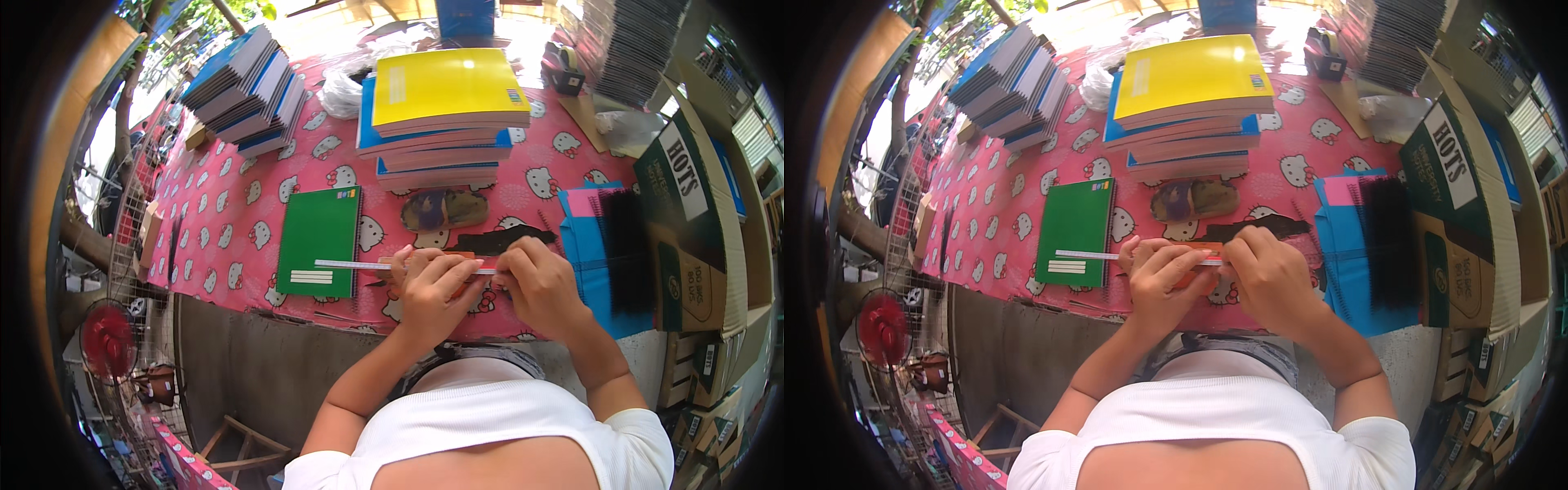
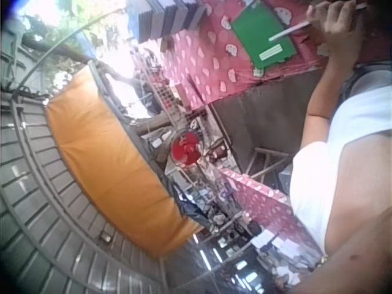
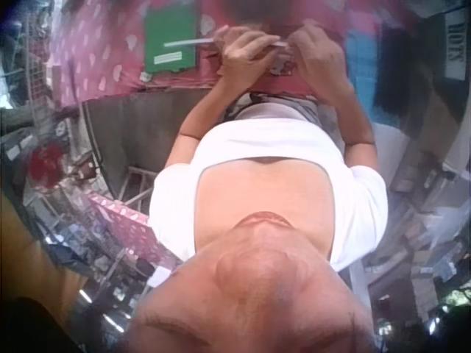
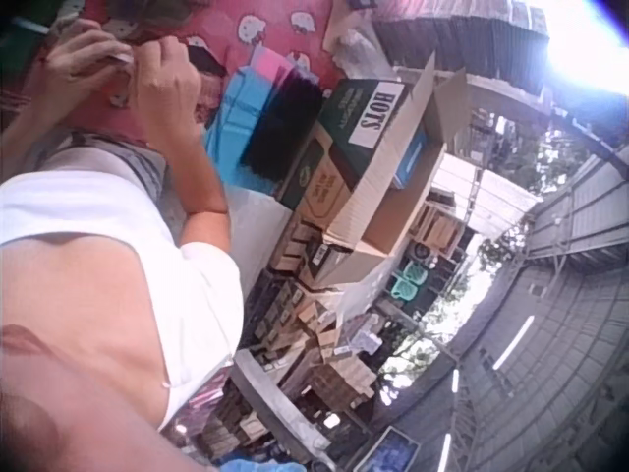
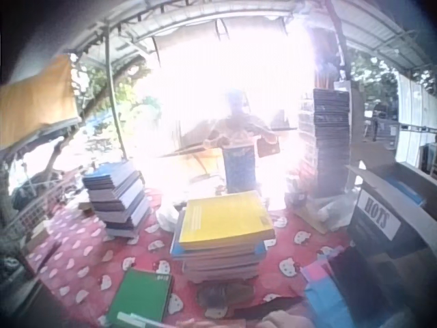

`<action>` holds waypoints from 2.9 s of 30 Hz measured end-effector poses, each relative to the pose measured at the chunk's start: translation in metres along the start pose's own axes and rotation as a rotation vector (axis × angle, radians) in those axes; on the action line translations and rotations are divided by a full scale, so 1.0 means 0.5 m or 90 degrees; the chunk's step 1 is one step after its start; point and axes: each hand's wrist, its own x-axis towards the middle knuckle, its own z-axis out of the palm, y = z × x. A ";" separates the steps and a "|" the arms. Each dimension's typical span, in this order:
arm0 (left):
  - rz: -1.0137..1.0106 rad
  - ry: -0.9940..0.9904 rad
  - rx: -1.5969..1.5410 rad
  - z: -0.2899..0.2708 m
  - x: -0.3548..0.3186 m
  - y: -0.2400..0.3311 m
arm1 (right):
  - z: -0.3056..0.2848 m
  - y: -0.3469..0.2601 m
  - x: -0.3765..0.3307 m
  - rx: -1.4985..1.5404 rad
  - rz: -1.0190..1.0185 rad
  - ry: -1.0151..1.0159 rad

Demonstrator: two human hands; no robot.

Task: The person assembles spiral notebooks by sliding plastic coils through the punched holes of paper stacks and covers, using a small blue tool to trim or crimp the ends of the coils.

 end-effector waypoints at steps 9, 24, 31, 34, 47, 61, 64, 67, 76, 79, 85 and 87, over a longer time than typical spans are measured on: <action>-0.017 0.033 -0.011 -0.015 -0.036 0.011 | 0.032 0.138 0.180 -0.055 0.000 -0.336; -0.008 0.014 -0.026 -0.008 0.018 -0.026 | 0.077 0.280 0.034 0.548 0.163 -0.257; 0.022 0.006 -0.043 -0.010 0.024 -0.029 | 0.038 0.219 0.054 0.690 0.056 -0.198; -0.020 -0.004 -0.050 -0.017 0.011 -0.028 | 0.026 0.228 0.061 0.384 0.233 -0.234; -0.121 -0.031 0.206 -0.083 0.019 -0.062 | 0.064 0.203 0.086 0.603 0.132 -0.221; -0.141 0.072 0.075 -0.079 0.007 -0.115 | 0.099 0.220 0.134 0.164 0.104 -0.292; -0.173 0.122 -0.013 -0.091 0.010 -0.109 | 0.147 0.219 0.117 0.382 0.260 -0.377; -0.143 -0.004 0.058 -0.086 0.002 -0.087 | 0.101 0.208 0.129 0.428 0.228 -0.305; -0.101 0.025 0.034 -0.049 0.001 -0.064 | 0.061 0.256 0.056 0.745 0.279 -0.337; -0.080 0.024 0.023 -0.044 0.014 -0.067 | 0.090 0.259 0.087 0.423 0.174 -0.327; -0.166 0.014 -0.046 -0.049 0.012 -0.078 | 0.069 0.193 0.131 0.477 0.136 -0.412; -0.156 0.023 -0.026 -0.060 0.010 -0.079 | 0.095 0.210 0.133 0.330 0.155 -0.321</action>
